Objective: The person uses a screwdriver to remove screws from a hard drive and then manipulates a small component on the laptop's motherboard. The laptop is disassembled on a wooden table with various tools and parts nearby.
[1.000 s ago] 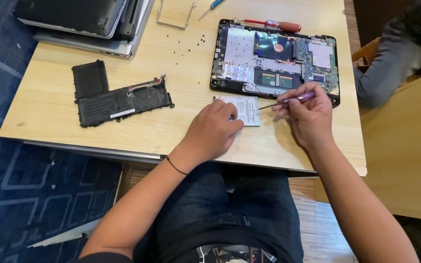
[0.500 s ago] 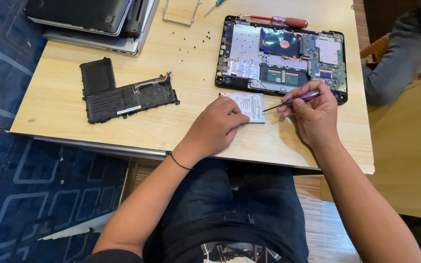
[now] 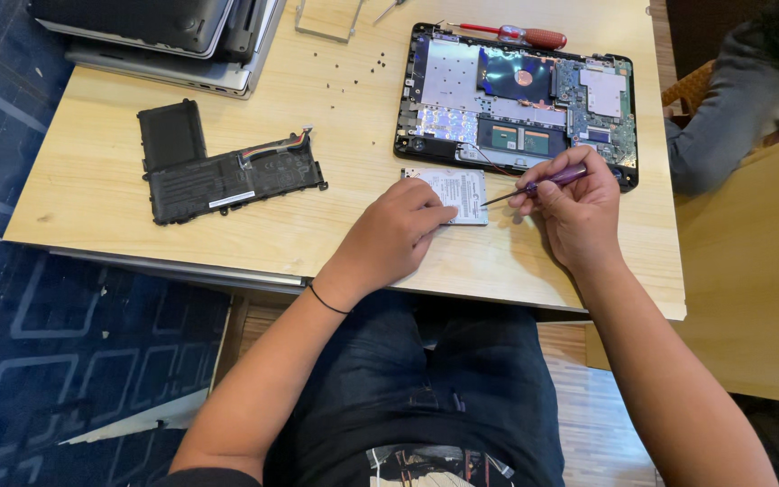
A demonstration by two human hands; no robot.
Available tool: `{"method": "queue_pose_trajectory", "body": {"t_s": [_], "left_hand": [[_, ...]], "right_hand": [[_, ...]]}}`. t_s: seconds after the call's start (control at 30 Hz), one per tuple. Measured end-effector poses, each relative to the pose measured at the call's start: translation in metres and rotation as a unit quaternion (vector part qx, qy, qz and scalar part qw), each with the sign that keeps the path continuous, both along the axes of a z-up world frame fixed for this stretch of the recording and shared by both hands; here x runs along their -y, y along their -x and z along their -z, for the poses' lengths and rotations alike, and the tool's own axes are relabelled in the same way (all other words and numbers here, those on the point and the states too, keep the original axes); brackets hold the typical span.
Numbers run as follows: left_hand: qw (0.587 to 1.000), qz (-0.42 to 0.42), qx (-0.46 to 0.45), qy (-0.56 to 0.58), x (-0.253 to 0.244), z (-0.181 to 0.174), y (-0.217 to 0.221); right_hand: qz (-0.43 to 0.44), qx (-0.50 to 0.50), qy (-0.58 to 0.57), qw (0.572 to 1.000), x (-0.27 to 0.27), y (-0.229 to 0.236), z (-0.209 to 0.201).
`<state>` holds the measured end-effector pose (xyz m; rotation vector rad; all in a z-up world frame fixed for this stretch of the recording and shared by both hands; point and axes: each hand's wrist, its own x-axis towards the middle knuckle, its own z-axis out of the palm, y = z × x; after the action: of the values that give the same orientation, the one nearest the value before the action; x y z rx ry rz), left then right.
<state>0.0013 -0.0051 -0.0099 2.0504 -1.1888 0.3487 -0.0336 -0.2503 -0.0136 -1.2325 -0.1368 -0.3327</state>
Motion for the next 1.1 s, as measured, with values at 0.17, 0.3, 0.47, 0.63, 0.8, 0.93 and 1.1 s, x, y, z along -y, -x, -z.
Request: {"method": "queue_pose_trajectory", "body": {"t_s": [0.17, 0.3, 0.47, 0.63, 0.8, 0.93, 1.1], "left_hand": [[1.0, 0.004, 0.003, -0.005, -0.001, -0.003, 0.001], [1.0, 0.003, 0.0, -0.014, -0.001, -0.005, 0.002], [1.0, 0.0, -0.003, 0.004, -0.001, -0.005, 0.002], [1.0, -0.001, 0.018, -0.002, 0.0, -0.005, 0.002], [1.0, -0.014, 0.013, -0.008, -0.002, -0.012, 0.002], [1.0, -0.008, 0.01, -0.02, -0.001, -0.01, -0.002], [0.999, 0.002, 0.027, -0.018, 0.0, -0.005, -0.003]], "right_hand": [[0.004, 0.011, 0.019, 1.0, -0.001, 0.0, 0.0], [0.032, 0.058, 0.078, 0.995, -0.004, 0.001, -0.004], [0.05, 0.129, 0.186, 0.973, -0.029, 0.007, -0.02], [0.053, 0.202, 0.232, 0.95, -0.046, 0.002, -0.007], [0.041, 0.221, 0.255, 0.941, -0.052, 0.0, -0.008], [0.034, 0.216, 0.254, 0.942, -0.052, -0.005, 0.0], [0.019, 0.222, 0.263, 0.939, -0.054, -0.006, 0.005]]}}
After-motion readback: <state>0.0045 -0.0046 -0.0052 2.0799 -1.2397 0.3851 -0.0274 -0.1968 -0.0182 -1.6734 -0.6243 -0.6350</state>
